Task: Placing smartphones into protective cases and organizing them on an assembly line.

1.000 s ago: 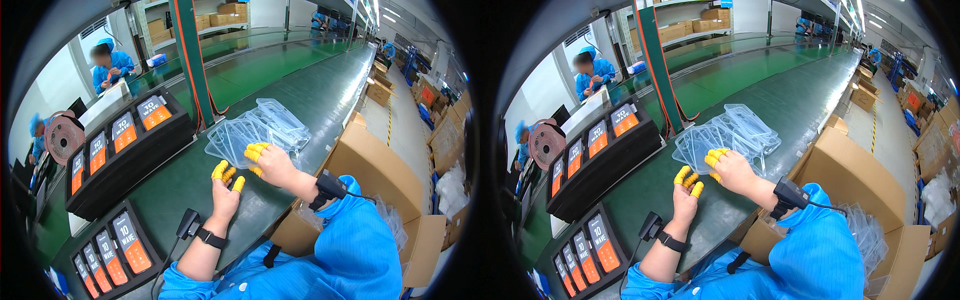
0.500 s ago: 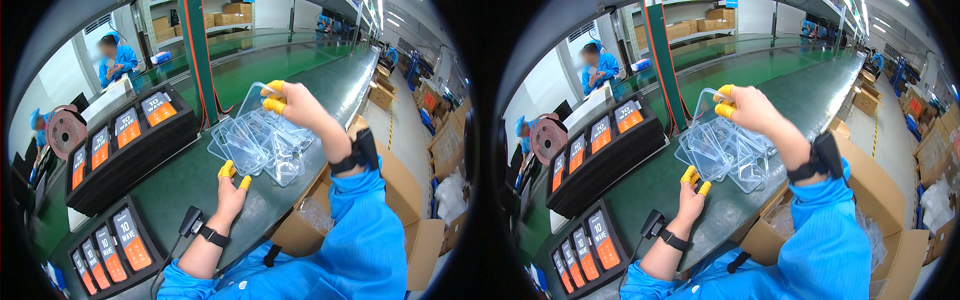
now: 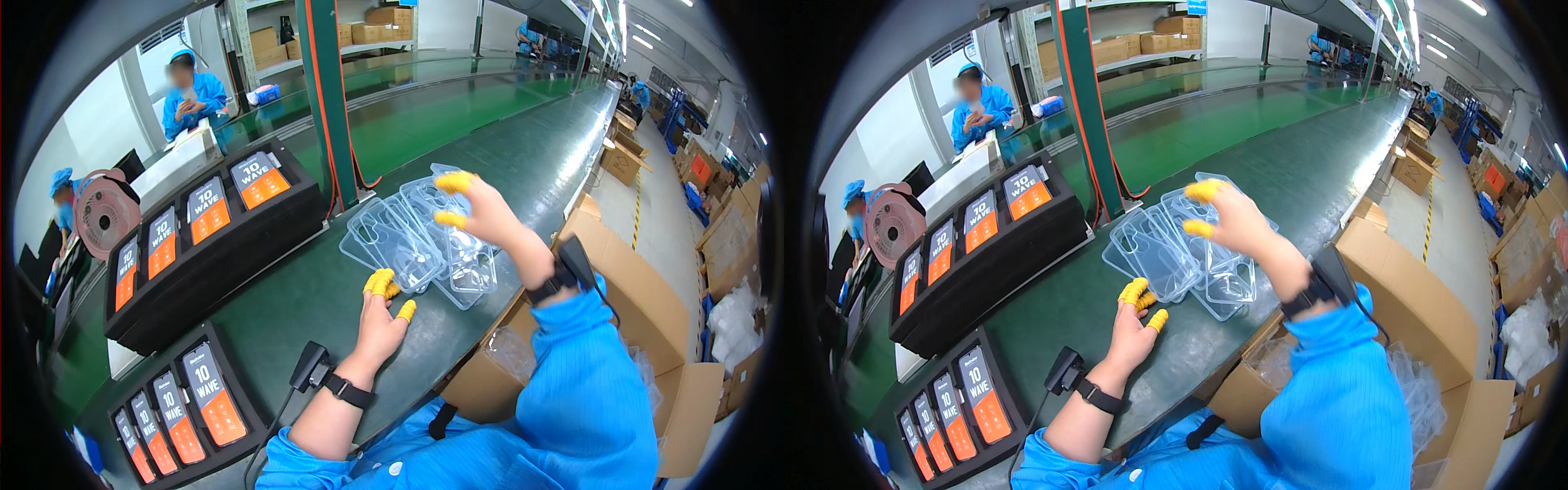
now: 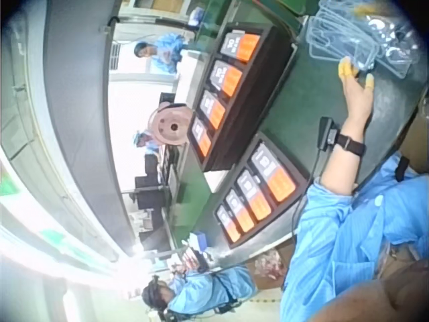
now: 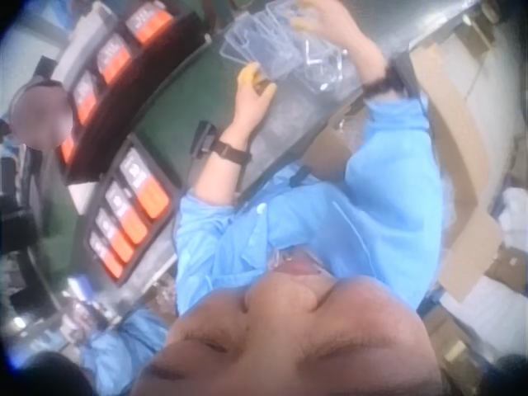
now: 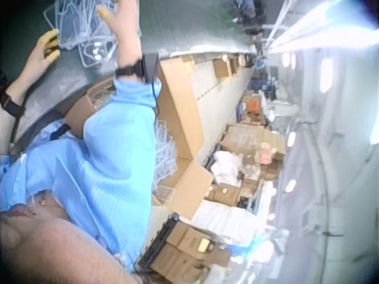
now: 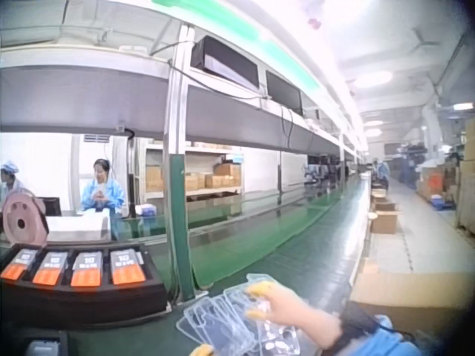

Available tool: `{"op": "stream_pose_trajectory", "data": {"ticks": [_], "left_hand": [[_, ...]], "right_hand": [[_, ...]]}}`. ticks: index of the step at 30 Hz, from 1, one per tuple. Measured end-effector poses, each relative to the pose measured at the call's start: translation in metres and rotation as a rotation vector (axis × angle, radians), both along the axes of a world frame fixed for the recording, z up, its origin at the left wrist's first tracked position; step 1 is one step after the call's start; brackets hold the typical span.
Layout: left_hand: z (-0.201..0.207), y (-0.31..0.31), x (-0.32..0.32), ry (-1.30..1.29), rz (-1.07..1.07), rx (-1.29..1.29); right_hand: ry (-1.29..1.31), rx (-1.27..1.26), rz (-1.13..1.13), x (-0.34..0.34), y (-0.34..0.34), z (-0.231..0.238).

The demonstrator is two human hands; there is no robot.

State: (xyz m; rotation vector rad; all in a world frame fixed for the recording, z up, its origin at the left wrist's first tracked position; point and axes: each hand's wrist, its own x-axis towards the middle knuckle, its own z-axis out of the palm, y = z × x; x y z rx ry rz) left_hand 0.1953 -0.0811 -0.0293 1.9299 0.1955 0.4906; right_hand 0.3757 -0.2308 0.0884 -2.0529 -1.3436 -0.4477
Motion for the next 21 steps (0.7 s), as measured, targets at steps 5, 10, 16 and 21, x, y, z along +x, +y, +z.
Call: {"op": "stream_pose_trajectory", "data": {"ticks": [5, 10, 16, 21], "left_hand": [[-0.001, -0.004, 0.005, -0.026, 0.038, 0.11], [-0.004, -0.004, 0.005, -0.049, 0.045, 0.159], [-0.005, -0.007, 0.005, -0.062, 0.04, 0.267], [0.004, -0.01, 0.001, -0.028, 0.006, 0.297]], "right_hand": [[-0.107, -0.18, 0.131, -0.043, -0.076, -0.041], [-0.31, -0.197, 0.074, -0.047, -0.093, -0.058], [-0.328, 0.126, -0.008, -0.029, -0.089, 0.027], [0.025, 0.233, 0.069, 0.014, -0.059, 0.091]]}}
